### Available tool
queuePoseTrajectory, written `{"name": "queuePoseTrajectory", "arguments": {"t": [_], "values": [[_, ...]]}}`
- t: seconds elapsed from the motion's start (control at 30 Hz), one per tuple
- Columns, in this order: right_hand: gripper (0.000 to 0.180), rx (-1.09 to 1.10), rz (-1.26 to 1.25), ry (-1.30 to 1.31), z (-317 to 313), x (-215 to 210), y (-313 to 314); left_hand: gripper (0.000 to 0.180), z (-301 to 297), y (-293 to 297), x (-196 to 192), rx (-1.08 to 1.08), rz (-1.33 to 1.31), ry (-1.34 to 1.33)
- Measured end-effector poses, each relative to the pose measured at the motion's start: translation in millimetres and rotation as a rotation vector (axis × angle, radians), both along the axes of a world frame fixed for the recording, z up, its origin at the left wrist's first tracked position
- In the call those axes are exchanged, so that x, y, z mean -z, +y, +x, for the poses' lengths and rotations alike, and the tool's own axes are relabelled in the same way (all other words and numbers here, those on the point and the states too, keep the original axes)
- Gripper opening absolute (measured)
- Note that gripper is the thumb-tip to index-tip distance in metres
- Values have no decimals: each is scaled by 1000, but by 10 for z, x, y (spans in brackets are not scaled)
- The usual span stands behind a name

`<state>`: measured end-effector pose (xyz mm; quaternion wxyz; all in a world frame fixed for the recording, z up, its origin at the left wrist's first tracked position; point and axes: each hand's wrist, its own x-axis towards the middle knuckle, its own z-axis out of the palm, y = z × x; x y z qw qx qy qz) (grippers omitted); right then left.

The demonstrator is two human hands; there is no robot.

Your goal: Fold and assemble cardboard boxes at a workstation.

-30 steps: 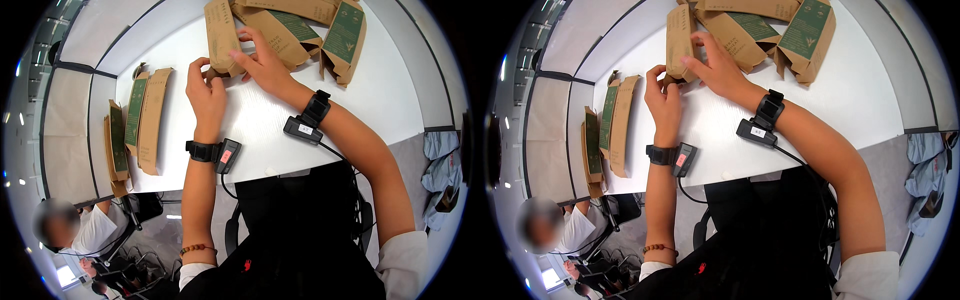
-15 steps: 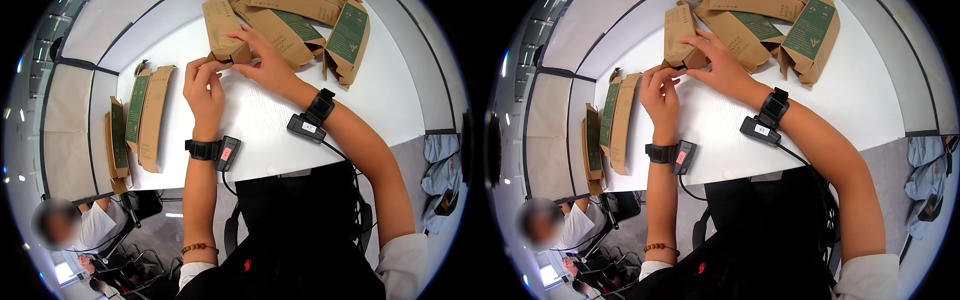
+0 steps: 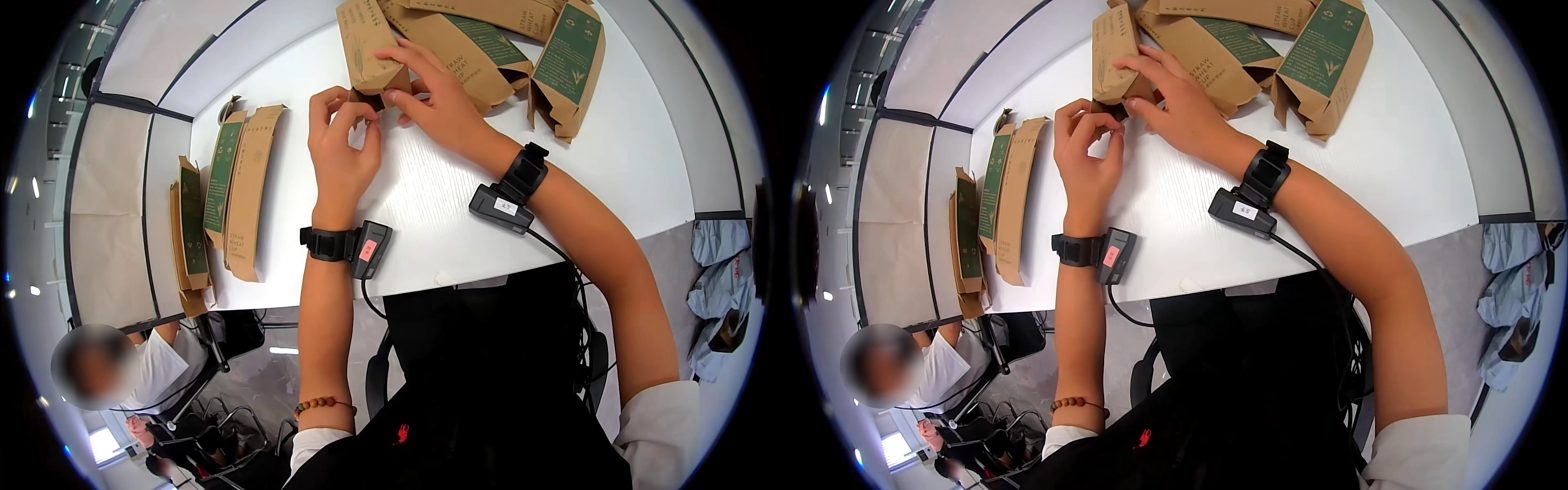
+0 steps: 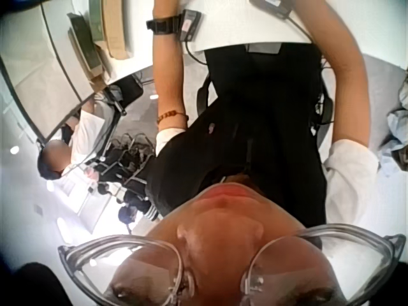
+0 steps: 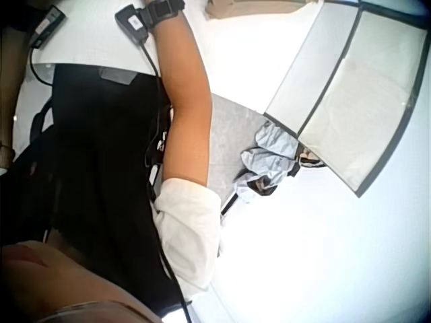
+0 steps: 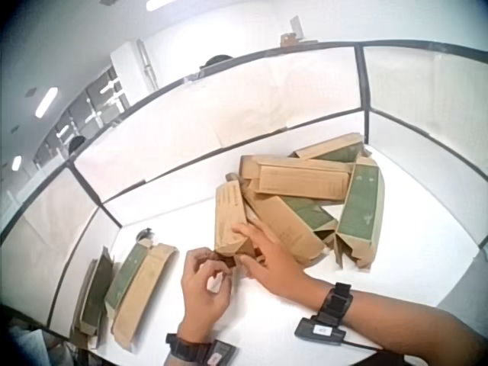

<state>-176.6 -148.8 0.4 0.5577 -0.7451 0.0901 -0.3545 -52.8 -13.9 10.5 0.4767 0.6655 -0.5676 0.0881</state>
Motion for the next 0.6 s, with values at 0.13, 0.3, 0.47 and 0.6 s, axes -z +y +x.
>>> {"name": "queuePoseTrajectory", "arguments": {"t": [0.13,0.3,0.47,0.6], "values": [[54,9,56,-4,11,5,6,18,31,21,2,9,13,-75],[55,33,22,-43,17,66,-50,22,-8,-8,-24,55,10,-236],[58,24,-168,-30,39,50,-15,34,-19,12,-23,-103,-70,27],[58,67,-204,-69,9,44,-25,37,-81,-8,-47,-76,-43,37]]}}
